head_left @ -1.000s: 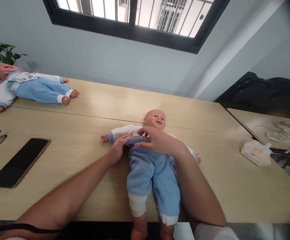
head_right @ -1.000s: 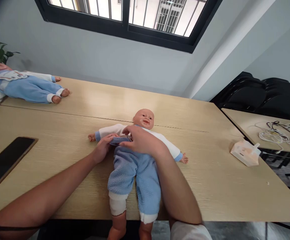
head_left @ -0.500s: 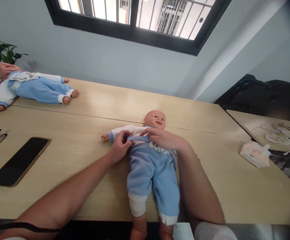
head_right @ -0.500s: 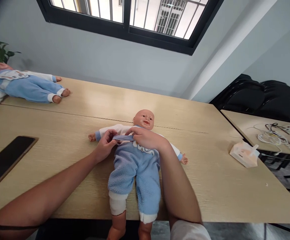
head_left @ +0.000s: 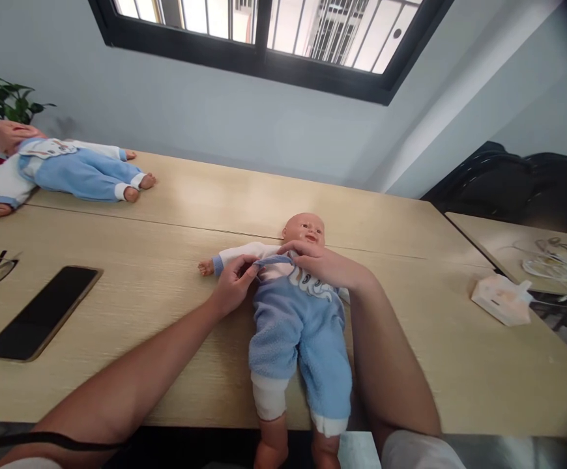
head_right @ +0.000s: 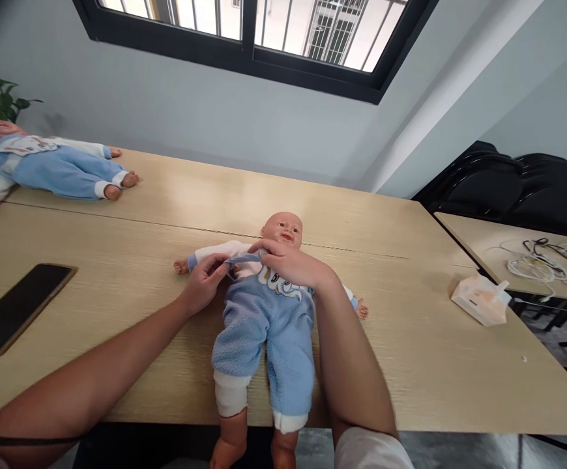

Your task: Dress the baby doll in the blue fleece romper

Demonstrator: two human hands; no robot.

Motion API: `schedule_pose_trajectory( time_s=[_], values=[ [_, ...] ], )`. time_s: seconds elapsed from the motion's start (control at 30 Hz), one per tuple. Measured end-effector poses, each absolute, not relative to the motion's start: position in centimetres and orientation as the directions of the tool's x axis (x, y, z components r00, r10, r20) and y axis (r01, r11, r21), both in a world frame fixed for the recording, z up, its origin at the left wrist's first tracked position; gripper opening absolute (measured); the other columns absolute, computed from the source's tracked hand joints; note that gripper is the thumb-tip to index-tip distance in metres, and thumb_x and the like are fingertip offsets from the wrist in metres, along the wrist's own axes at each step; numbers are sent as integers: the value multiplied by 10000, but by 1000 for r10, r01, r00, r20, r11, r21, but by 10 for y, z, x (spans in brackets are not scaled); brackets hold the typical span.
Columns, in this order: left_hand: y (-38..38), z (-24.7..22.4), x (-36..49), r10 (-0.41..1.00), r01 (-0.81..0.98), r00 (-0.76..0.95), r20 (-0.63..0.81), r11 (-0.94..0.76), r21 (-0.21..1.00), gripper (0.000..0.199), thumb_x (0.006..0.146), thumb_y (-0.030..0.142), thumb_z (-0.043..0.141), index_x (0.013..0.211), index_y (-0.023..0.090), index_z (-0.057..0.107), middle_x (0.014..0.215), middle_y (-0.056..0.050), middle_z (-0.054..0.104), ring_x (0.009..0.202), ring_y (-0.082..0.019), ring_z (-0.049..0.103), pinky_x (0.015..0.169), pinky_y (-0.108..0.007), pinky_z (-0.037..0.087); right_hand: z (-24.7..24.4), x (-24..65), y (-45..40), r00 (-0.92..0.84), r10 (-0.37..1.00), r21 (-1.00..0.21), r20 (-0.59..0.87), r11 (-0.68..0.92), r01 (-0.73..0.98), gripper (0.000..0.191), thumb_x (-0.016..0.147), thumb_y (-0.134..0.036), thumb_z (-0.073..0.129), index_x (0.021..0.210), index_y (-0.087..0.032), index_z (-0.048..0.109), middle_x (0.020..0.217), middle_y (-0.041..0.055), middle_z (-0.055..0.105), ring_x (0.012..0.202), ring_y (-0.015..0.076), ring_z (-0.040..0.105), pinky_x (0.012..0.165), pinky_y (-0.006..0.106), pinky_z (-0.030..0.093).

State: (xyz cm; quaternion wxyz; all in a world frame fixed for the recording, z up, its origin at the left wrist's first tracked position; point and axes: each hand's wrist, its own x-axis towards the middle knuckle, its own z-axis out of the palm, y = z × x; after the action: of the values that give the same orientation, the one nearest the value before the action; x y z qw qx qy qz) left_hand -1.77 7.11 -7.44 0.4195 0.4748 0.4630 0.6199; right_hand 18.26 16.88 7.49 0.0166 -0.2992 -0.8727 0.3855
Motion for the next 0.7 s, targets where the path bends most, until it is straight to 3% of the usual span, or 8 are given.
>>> schedule_pose_trajectory(
  time_s=[0.17,0.4,0.5,0.6,0.7],
  values=[
    [70,-72,-21,977,-120,-57,204,-210,970,390,960,457,646,1239,187,679,1202,-80,702,1087,-221,637,941,-323,504,77,187,166,-828,517,-676,-215,533,509,197,937,-276,546,1087,-200,647,966,37,705,827,181,629,711,281,475],
    [73,-76,-32,977,-116,-65,201,-208,971,317,867,379,731,1103,178,663,982,-35,649,896,-176,594,789,-280,492,83,191,165,-845,527,-633,89,685,360,93,922,-237,582,921,-212,672,975,36,694,918,187,609,805,297,464],
    [74,-72,-33,975,20,-14,223,-223,975,299,869,325,713,1121,171,664,969,-43,655,877,-176,598,774,-283,494,84,193,166,-845,520,-635,127,697,333,104,930,-220,571,931,-218,675,974,34,696,932,187,611,804,299,464],
    [71,-66,-31,960,233,-22,278,-266,935,114,855,231,665,953,173,668,896,-28,663,822,-167,602,762,-286,497,87,194,162,-845,519,-632,127,699,334,99,926,-214,582,933,-221,680,985,34,698,941,187,612,811,299,466],
    [65,-61,-27,859,449,-299,416,-258,855,73,817,161,635,881,195,631,841,-5,652,802,-171,608,790,-307,505,93,194,153,-864,503,-643,24,670,372,100,927,-240,600,951,-227,696,1011,34,708,925,181,616,792,291,472]
  ],
)
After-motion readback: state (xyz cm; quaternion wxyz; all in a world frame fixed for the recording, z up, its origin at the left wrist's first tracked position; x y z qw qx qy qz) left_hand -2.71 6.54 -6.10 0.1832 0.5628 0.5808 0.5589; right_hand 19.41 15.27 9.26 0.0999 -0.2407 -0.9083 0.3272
